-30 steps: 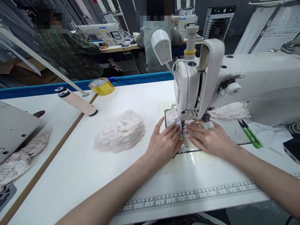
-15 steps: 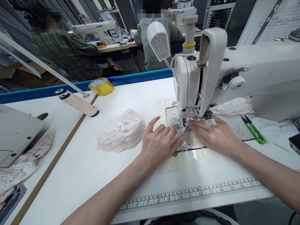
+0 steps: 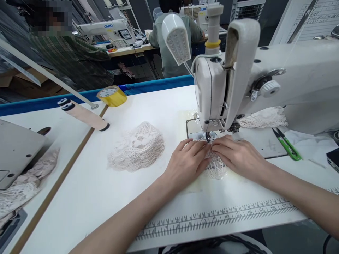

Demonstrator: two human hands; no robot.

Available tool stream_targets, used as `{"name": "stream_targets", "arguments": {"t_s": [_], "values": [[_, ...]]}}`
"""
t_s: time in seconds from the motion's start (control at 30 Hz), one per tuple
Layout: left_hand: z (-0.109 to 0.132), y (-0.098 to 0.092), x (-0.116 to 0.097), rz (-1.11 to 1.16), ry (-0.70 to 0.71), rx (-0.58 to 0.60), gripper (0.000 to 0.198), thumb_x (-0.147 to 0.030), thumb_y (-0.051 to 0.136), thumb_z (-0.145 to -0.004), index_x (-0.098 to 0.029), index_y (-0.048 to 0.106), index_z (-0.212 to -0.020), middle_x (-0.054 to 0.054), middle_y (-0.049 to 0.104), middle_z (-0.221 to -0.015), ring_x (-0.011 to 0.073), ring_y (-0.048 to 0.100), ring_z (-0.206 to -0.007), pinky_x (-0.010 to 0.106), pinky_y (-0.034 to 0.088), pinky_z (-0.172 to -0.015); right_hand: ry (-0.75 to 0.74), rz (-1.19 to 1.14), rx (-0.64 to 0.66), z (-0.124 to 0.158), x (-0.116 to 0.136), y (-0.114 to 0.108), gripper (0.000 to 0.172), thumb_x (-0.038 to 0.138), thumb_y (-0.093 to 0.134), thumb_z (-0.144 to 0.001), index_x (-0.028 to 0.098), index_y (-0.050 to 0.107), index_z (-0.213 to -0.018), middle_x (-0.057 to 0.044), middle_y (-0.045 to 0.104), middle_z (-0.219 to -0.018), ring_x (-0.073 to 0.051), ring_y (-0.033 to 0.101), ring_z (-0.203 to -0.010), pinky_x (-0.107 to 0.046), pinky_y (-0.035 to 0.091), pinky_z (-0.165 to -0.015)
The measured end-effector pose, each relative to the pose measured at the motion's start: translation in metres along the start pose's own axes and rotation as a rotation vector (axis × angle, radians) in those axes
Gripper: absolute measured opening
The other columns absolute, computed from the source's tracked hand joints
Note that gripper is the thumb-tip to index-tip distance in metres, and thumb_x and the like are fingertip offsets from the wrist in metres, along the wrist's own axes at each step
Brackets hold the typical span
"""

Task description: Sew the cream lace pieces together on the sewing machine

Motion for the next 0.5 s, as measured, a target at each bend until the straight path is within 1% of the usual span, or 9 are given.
{"name": "stream_targets", "arguments": {"t_s": [0.1,0.2,0.27,0.33,0.4,0.5], "values": [[0.0022,0.0017,-0.0026,-0.056,0.012,0.028,0.033,-0.036,0.05,-0.093,-0.017,0.06,-0.118,0.008,0.064,-0.117,0.0214,0.06,-0.103,0.041,0.044,-0.095,0.043,0.027,0.019,0.001,-0.0036,0.0026,0.023,0.013,0.044,-0.091,0.014,0.066,-0.1,-0.008,0.07,-0.101,-0.018,0.062,-0.077,-0.03,0.044,-0.062],[0.0041,0.0008,-0.0035,-0.097,0.021,0.028,0.033,-0.037,0.05,-0.093,-0.018,0.061,-0.118,0.008,0.063,-0.122,0.0216,0.059,-0.108,0.042,0.041,-0.099,0.052,0.122,0.05,0.0019,-0.005,0.0041,0.026,0.017,0.044,-0.092,0.013,0.062,-0.11,-0.009,0.071,-0.095,-0.02,0.061,-0.078,-0.032,0.044,-0.07],[0.0047,-0.0006,-0.0041,-0.112,0.028,0.021,0.033,-0.037,0.05,-0.093,-0.018,0.061,-0.117,0.007,0.064,-0.12,0.0212,0.058,-0.11,0.043,0.039,-0.102,0.057,0.174,0.069,0.0018,-0.0058,0.0042,0.029,0.019,0.044,-0.092,0.011,0.06,-0.115,-0.009,0.072,-0.09,-0.022,0.061,-0.082,-0.034,0.043,-0.075],[0.0048,-0.0017,-0.0047,-0.12,0.031,0.017,0.032,-0.037,0.05,-0.093,-0.018,0.062,-0.116,0.007,0.066,-0.117,0.0212,0.058,-0.11,0.044,0.036,-0.104,0.059,0.195,0.083,0.0012,-0.0063,0.0043,0.029,0.021,0.044,-0.092,0.011,0.06,-0.115,-0.009,0.072,-0.087,-0.024,0.061,-0.087,-0.036,0.042,-0.081],[0.0044,-0.0022,-0.0051,-0.124,0.027,0.015,0.033,-0.038,0.05,-0.093,-0.018,0.062,-0.116,0.007,0.066,-0.117,0.0217,0.058,-0.111,0.045,0.036,-0.105,0.058,0.203,0.085,0.0004,-0.0064,0.0043,0.029,0.022,0.044,-0.092,0.011,0.06,-0.114,-0.009,0.072,-0.087,-0.024,0.061,-0.091,-0.037,0.04,-0.085],[0.0037,-0.0019,-0.0056,-0.129,0.018,0.013,0.034,-0.039,0.05,-0.092,-0.017,0.063,-0.116,0.008,0.066,-0.116,0.0226,0.058,-0.111,0.046,0.035,-0.105,0.061,0.216,0.088,0.0,-0.0069,0.0055,0.032,0.022,0.043,-0.093,0.01,0.058,-0.119,-0.01,0.072,-0.088,-0.024,0.06,-0.094,-0.038,0.039,-0.089]]}}
Point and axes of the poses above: each hand's wrist, its own z-axis away from the middle knuckle, its own y-axis out of the palm, x = y × z, the point moved 6 cm from there along -z, towards the middle knuckle
